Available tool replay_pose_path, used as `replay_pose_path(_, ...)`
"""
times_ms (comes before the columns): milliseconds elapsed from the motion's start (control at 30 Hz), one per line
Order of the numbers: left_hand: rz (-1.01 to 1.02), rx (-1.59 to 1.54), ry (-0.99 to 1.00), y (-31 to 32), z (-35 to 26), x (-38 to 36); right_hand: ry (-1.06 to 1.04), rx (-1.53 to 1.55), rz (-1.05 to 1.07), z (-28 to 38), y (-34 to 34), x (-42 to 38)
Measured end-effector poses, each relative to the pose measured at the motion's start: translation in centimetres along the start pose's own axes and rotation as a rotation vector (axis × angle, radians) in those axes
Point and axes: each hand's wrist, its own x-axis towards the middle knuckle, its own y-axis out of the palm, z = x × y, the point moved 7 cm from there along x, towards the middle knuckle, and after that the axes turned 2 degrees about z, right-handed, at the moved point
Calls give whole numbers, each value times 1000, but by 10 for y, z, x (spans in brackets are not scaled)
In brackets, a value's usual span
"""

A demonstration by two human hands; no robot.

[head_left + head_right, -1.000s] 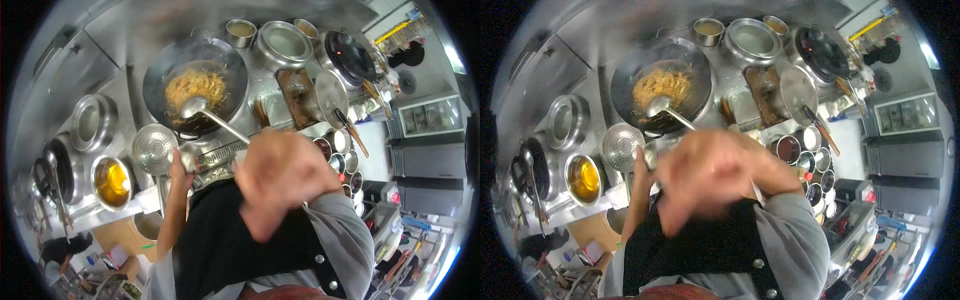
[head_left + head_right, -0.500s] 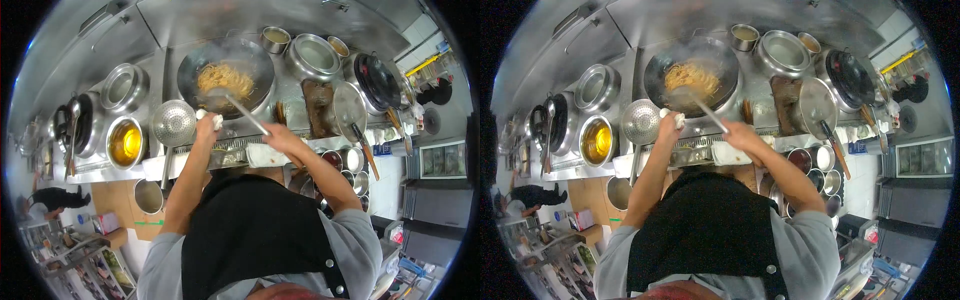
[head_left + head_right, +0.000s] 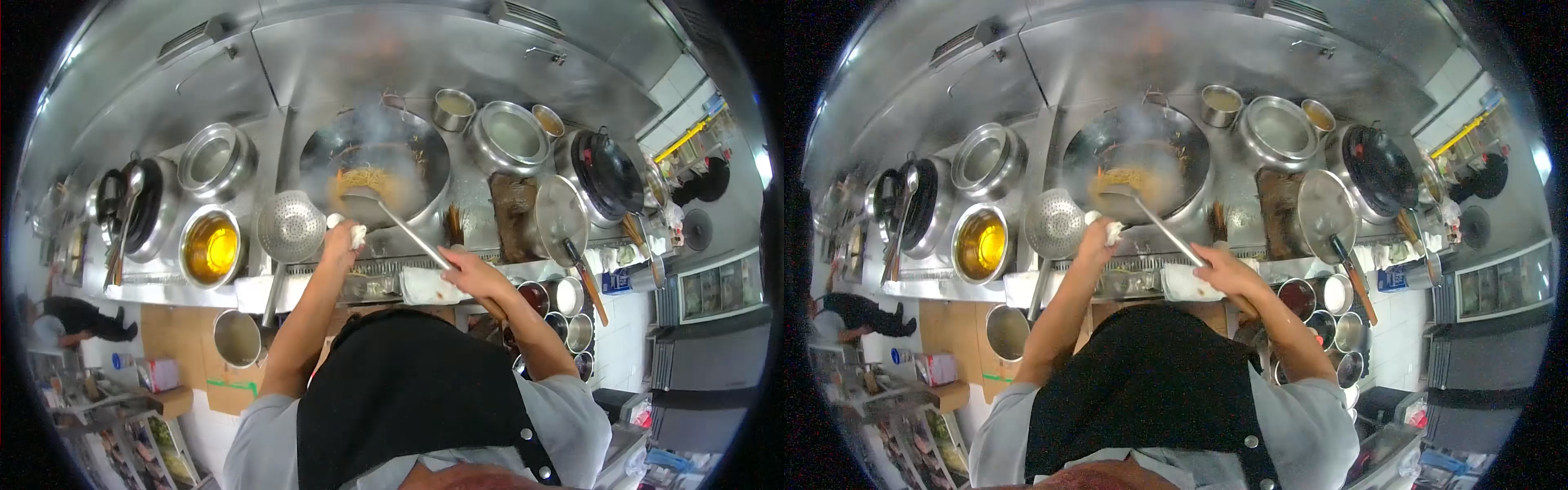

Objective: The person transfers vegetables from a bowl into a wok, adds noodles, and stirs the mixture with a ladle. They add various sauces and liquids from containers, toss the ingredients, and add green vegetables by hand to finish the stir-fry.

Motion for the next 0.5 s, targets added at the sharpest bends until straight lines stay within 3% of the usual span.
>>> replay_pose_path(100,123,-84,117,-28,38,44,-63,-421,-350,-18,-5,59)
replay_pose_path(167,65,148,178,-61,51,21,-36,-367,-469,-4,0,62)
replay_pose_path(233,63,57,154,-57,30,-30,-16,-228,-534,-3,22,50)
replay_pose_path(267,6,134,153,-60,22,-3,-252,-341,-764,-3,55,29)
replay_pose_path(300,21,13,171,-52,20,28,-162,-322,-705,-17,76,24)
replay_pose_path(400,212,119,-38,-23,-3,78,-13,-381,-480,-36,128,3)
replay_pose_path(500,96,125,-168,-24,-4,95,89,-349,-278,-22,117,28)
